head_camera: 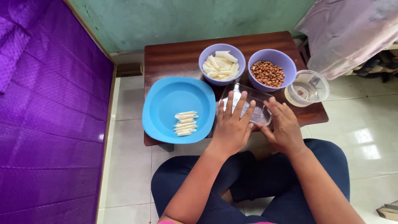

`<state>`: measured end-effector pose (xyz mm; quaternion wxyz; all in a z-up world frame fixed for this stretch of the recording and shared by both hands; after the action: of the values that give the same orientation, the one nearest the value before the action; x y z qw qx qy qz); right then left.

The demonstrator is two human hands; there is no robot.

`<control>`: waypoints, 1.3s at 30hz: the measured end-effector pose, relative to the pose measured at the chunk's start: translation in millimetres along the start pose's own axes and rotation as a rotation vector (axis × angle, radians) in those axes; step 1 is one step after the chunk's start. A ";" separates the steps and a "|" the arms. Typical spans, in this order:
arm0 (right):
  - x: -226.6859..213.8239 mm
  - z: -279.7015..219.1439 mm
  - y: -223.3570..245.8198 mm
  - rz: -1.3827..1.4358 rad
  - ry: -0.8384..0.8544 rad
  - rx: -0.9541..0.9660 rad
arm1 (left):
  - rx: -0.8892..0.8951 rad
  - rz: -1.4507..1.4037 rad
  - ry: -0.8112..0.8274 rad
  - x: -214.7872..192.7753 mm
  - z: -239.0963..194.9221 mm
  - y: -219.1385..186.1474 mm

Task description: The person sits on the floor and wraps white cylindrical food items in small transparent sheets. They place the wrapped items on a blue plate and occasionally reach into bowls of peanuts and white slices on the table.

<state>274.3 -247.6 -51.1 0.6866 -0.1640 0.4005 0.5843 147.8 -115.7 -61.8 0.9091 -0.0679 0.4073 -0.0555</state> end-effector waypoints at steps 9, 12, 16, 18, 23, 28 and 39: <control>1.3 -8.2 -9.1 -0.220 0.063 0.016 | -0.065 0.049 0.184 29.9 -9.0 0.0; -3.6 -6.3 -8.2 -0.148 0.064 0.084 | -0.052 0.058 0.192 14.8 -1.1 -6.0; -1.5 -12.1 -15.5 -0.200 0.073 0.062 | -0.087 0.001 0.260 22.2 -1.9 -6.3; -2.7 -14.6 -19.2 -0.081 0.065 0.125 | -0.092 0.102 0.261 8.5 5.8 -12.9; -23.0 -9.6 -14.0 -0.100 0.053 0.085 | -0.110 0.059 0.307 17.6 3.4 -10.1; -64.8 29.3 -13.2 0.057 -0.090 0.009 | -0.056 0.040 0.209 12.6 11.8 -15.9; -82.0 151.5 -60.0 -0.108 0.414 0.193 | -0.004 -0.154 -0.224 -13.1 127.5 -30.1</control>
<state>384.8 -213.4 90.0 0.6324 -0.2350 0.5776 0.4596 233.1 -133.4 36.9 0.9418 -0.1068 0.2968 -0.1166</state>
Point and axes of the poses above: each hand's wrist, its own z-axis towards the middle knuckle, its own x-axis out of the palm, y = z × x, the point moved 3 cm from there along z, towards the middle knuckle, and after that the axes turned 11 degrees about x, right-handed, at the moved point
